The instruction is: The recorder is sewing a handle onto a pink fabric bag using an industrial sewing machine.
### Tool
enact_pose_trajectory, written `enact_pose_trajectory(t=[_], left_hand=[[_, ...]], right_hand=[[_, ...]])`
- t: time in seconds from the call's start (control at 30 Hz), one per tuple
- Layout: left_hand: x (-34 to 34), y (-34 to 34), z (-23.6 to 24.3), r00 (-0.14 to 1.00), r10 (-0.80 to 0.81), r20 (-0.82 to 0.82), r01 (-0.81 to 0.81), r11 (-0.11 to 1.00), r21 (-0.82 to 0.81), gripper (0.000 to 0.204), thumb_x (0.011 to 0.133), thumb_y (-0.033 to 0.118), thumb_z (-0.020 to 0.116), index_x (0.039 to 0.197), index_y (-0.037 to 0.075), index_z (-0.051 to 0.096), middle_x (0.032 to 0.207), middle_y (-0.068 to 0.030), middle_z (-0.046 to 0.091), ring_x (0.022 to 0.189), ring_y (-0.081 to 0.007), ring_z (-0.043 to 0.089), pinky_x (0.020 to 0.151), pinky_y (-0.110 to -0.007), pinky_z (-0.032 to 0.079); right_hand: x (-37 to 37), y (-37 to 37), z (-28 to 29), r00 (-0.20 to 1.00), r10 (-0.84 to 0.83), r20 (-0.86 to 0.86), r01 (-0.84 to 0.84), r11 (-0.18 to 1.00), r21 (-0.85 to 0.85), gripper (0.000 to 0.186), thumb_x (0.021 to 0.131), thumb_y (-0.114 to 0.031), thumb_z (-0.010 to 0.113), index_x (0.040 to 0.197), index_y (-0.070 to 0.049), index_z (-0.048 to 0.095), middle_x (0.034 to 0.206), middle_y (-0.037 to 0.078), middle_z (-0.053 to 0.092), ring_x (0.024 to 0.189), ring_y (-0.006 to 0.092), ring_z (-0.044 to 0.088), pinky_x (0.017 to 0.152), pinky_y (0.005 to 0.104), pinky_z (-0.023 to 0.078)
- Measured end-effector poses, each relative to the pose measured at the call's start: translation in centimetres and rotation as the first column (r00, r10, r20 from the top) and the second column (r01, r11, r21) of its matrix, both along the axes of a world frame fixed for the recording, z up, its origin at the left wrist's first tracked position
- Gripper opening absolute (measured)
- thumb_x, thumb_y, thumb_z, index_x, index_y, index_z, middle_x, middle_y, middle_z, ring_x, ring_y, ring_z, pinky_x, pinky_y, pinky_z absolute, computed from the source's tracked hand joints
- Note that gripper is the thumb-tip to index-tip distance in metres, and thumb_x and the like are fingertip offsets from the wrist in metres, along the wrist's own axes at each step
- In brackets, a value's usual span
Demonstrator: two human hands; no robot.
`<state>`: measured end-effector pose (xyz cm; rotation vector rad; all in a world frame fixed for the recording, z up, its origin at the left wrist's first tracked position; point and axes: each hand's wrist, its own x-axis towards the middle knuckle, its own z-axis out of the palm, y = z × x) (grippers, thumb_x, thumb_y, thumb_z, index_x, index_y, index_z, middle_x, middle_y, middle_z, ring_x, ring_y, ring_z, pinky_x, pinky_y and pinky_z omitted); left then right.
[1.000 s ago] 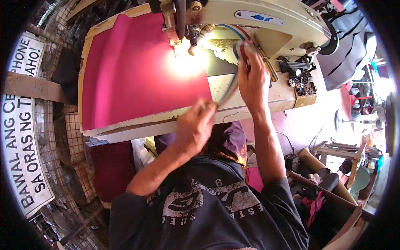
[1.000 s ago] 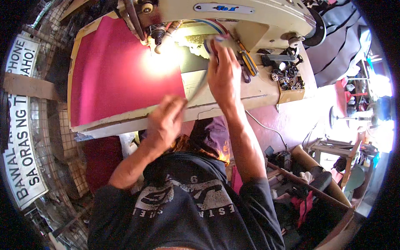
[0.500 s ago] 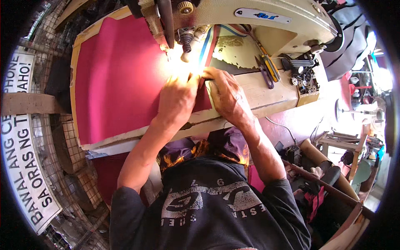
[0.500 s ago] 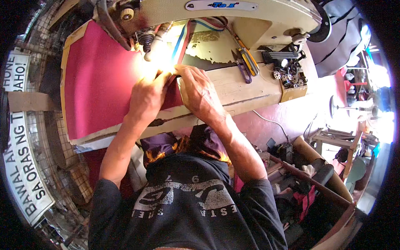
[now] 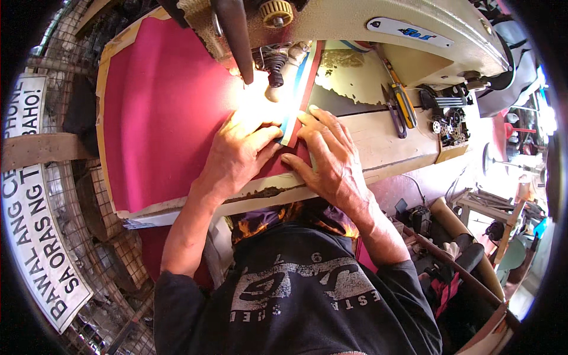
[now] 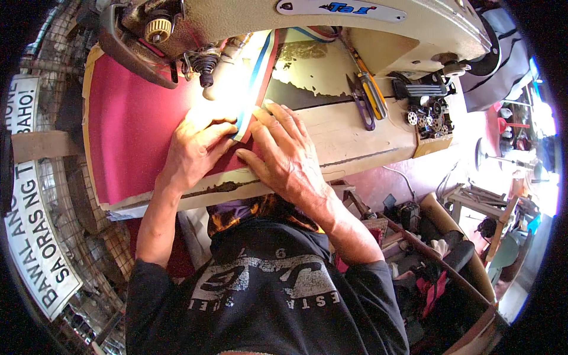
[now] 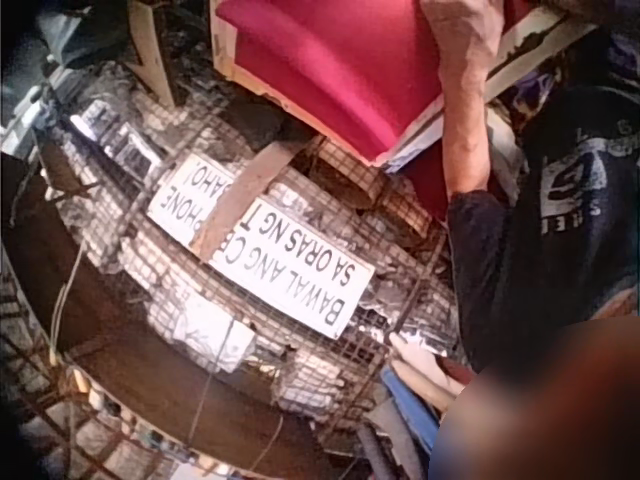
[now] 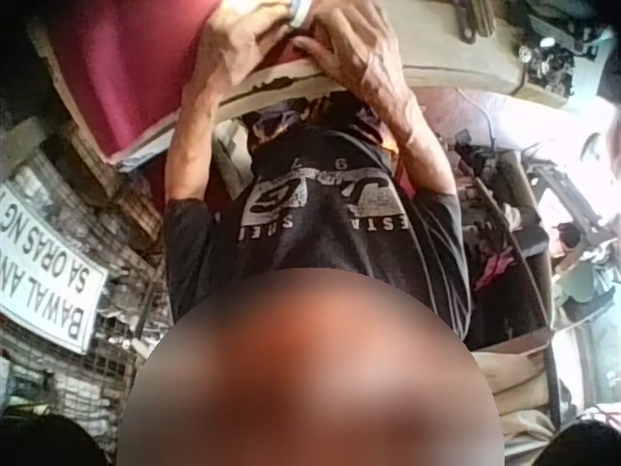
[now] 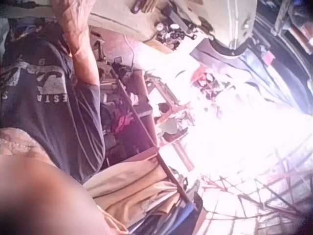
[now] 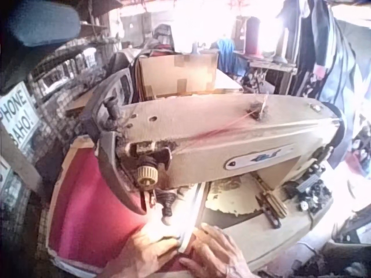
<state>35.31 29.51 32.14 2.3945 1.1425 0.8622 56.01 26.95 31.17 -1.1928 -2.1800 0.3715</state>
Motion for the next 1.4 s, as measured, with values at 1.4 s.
enact_pose_trajectory(t=[1.4], left_hand=[[2.1, 0.5, 2.3, 0.961, 0.168, -0.221, -0.21, 0.96, -0.183, 0.013, 0.079, 0.008, 0.069, 0.09, 0.003, 0.064, 0.099, -0.0172, 0.06, 0.104, -0.0356, 0.055, 0.089, -0.047, 0.043]], right_hand=[[-2.9, -1.0, 0.8, 0.914, -0.39, -0.112, 0.359, 0.906, -0.225, 0.009, 0.074, -0.009, 0.076, 0.081, -0.008, 0.071, 0.105, 0.009, 0.059, 0.101, 0.0313, 0.053, 0.089, 0.0426, 0.043]])
